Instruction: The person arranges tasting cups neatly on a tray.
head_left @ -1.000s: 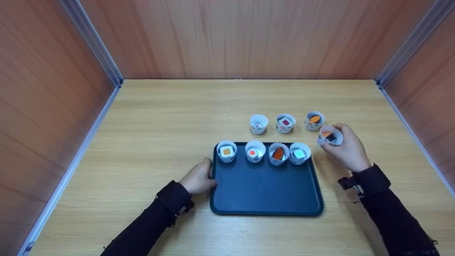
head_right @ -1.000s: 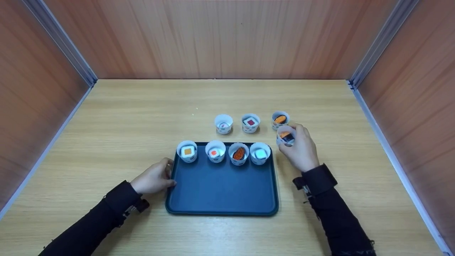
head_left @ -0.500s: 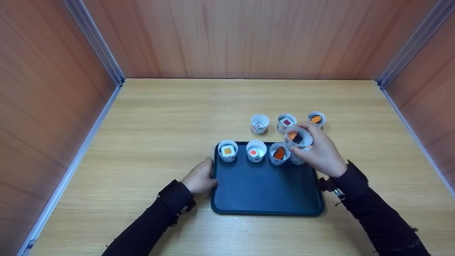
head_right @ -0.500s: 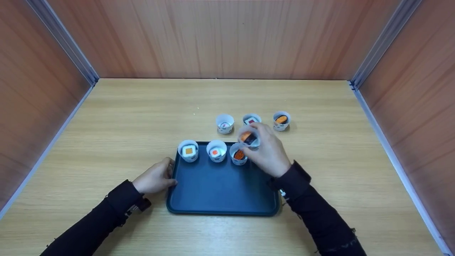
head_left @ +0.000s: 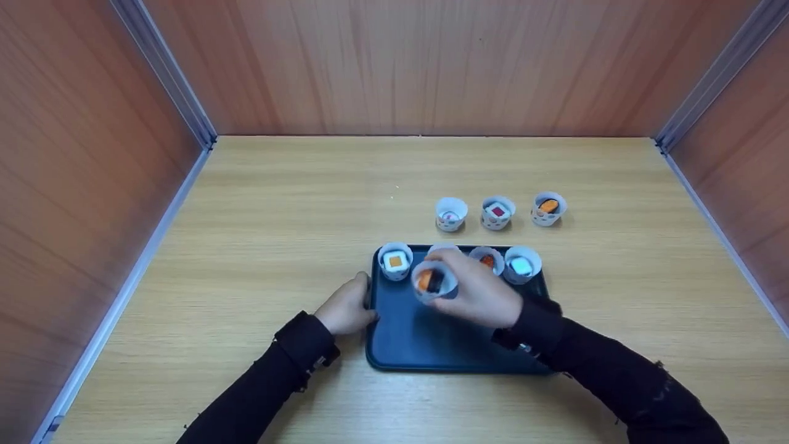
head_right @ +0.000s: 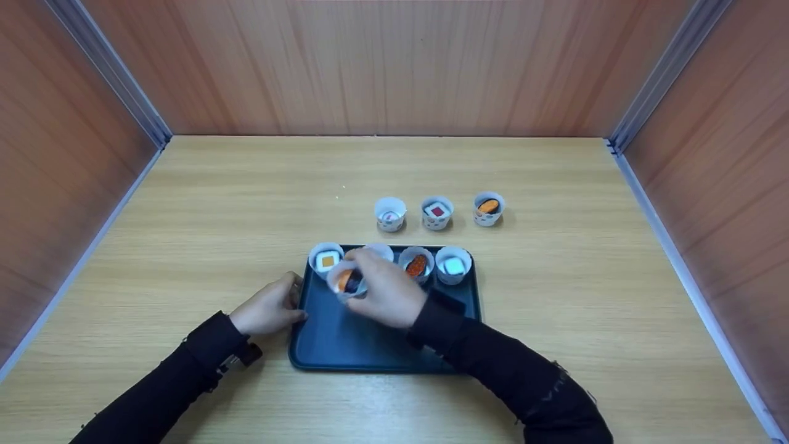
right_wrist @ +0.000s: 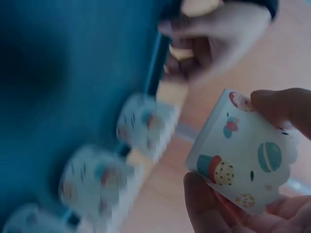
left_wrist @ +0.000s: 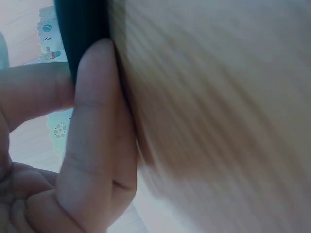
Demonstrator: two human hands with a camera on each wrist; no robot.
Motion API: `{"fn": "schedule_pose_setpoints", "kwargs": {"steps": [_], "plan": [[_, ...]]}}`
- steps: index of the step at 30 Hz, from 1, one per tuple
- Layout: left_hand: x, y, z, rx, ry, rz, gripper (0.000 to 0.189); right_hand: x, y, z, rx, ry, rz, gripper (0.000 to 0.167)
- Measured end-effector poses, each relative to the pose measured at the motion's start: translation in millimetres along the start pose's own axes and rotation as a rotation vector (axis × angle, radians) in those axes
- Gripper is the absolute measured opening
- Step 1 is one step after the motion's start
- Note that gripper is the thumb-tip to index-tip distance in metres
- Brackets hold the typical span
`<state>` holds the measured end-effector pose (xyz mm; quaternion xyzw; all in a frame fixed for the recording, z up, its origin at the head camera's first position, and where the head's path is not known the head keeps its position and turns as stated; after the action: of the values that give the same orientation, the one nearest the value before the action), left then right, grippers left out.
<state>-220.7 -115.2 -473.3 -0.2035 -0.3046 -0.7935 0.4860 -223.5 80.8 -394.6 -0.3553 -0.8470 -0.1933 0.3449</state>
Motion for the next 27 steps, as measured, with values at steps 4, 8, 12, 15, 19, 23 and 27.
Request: {"fn": "schedule_pose_setpoints", "kwargs": {"steps": [4,8,12,15,19,23,27], "plan": [[0.8,-0.8,0.0,-0.01,-0.011,0.003,0.041,-30.5,-12.7,-4.9,-0.013,0.041,-0.137,0.058],[0.6,-2.5,-1.7,0.011,-0.027,-0.018,0.04,-56.4,-22.0,-6.7,-0.011,0.067,-0.253,0.059],[0.2,-2.4,-3.0,0.036,-0.023,-0.037,0.039,-70.1,-28.3,-6.1,-0.02,0.086,-0.308,0.059],[0.5,-2.4,-2.3,0.028,-0.034,-0.037,0.039,-75.3,-31.1,-6.7,-0.012,0.115,-0.321,0.059],[0.5,-2.2,-2.2,0.013,-0.05,-0.033,0.039,-80.0,-33.1,-6.0,-0.012,0.131,-0.341,0.059],[0.0,-2.3,-2.8,0.024,-0.031,-0.039,0.04,-81.7,-33.2,-4.4,-0.028,0.122,-0.348,0.064],[-0.2,-2.5,-3.3,0.035,-0.014,-0.047,0.04,-79.9,-30.8,-4.0,-0.028,0.109,-0.336,0.074]]}}
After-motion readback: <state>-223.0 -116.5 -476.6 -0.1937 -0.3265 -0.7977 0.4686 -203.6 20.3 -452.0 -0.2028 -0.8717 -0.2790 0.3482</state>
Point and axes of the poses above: each hand's wrist, its own y-axis away from the middle knuckle, its own x-axis out of the back of the hand, z = x × y, the point moved 7 cm from there along -y, towards the middle knuckle, and after that the axes turned 9 degrees about -z, right-handed, at the moved point
